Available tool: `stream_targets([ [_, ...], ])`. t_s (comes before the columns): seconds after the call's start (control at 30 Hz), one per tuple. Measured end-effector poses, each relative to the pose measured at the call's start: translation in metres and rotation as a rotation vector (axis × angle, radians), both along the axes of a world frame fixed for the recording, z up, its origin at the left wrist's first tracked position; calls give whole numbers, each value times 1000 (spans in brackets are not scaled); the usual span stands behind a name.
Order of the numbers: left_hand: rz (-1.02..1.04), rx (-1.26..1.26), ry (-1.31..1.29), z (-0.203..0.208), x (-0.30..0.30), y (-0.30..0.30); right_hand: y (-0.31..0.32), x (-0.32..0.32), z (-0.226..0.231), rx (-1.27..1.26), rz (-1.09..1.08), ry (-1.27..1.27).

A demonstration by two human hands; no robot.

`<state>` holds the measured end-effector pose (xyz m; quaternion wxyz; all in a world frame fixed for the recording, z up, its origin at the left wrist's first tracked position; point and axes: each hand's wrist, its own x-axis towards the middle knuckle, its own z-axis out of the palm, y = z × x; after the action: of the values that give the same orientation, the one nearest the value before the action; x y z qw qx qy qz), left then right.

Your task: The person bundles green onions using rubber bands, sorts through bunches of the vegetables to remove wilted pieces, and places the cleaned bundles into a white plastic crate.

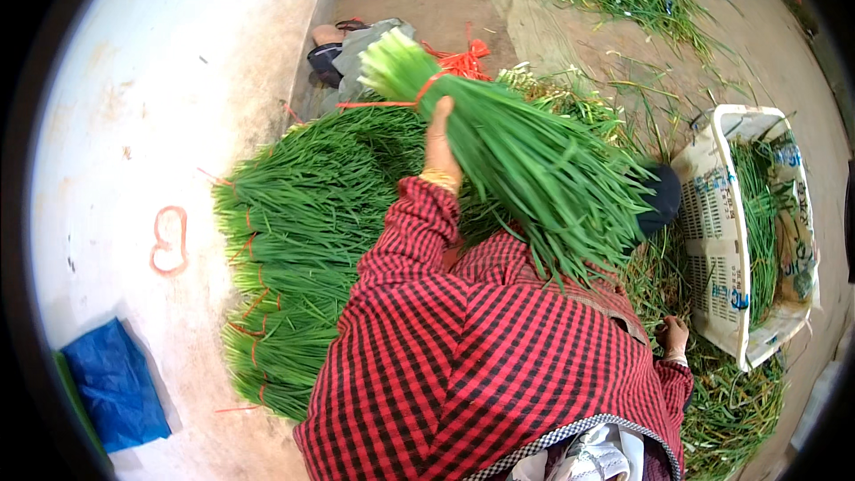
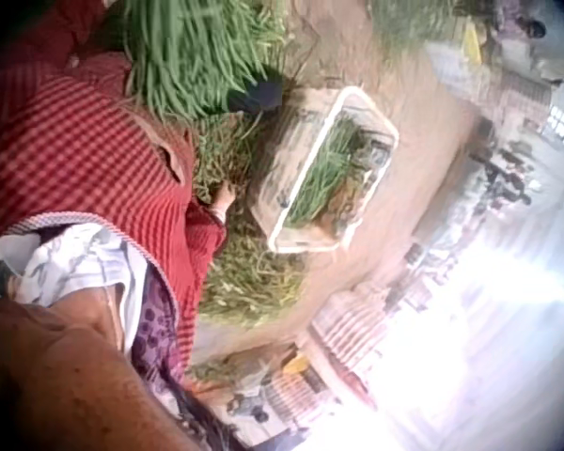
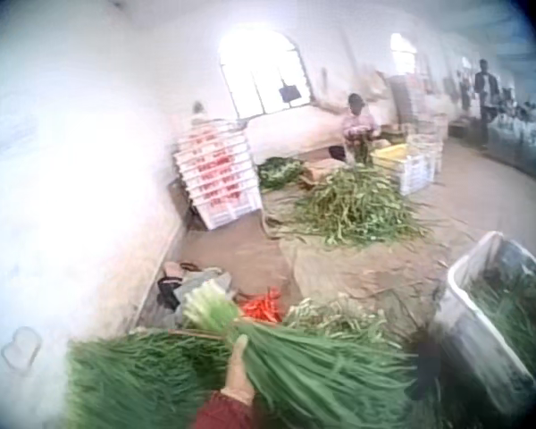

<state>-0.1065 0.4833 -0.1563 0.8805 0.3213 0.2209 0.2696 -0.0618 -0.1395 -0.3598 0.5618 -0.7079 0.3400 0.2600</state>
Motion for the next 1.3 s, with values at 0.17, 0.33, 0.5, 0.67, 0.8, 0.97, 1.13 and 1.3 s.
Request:
stream_targets([
  [0.17,335,105,77,55,-67,31,11,6,8,154,73,14],
  [0.33,529,387,-41,120,-167,98,35,2,44,113,54,-6],
  [0.5,710,392,331,118,-311,209,30,3,34,116,-14,1],
  [0.67,1401,371,1252,55,-301,182,17,-4,38,144,-17,-14],
  [0.8,1157,702,1455,9,-282,180,10,-8,33,178,-24,-51],
  [0.97,746,934,1441,11,-163,107,13,-15,52,197,-23,-76],
  [1.13,51,1251,777,-75,-15,64,16,-21,63,173,-161,-136],
  [1.3,93,999,671,-80,19,49,8,-27,63,191,-121,-115],
])
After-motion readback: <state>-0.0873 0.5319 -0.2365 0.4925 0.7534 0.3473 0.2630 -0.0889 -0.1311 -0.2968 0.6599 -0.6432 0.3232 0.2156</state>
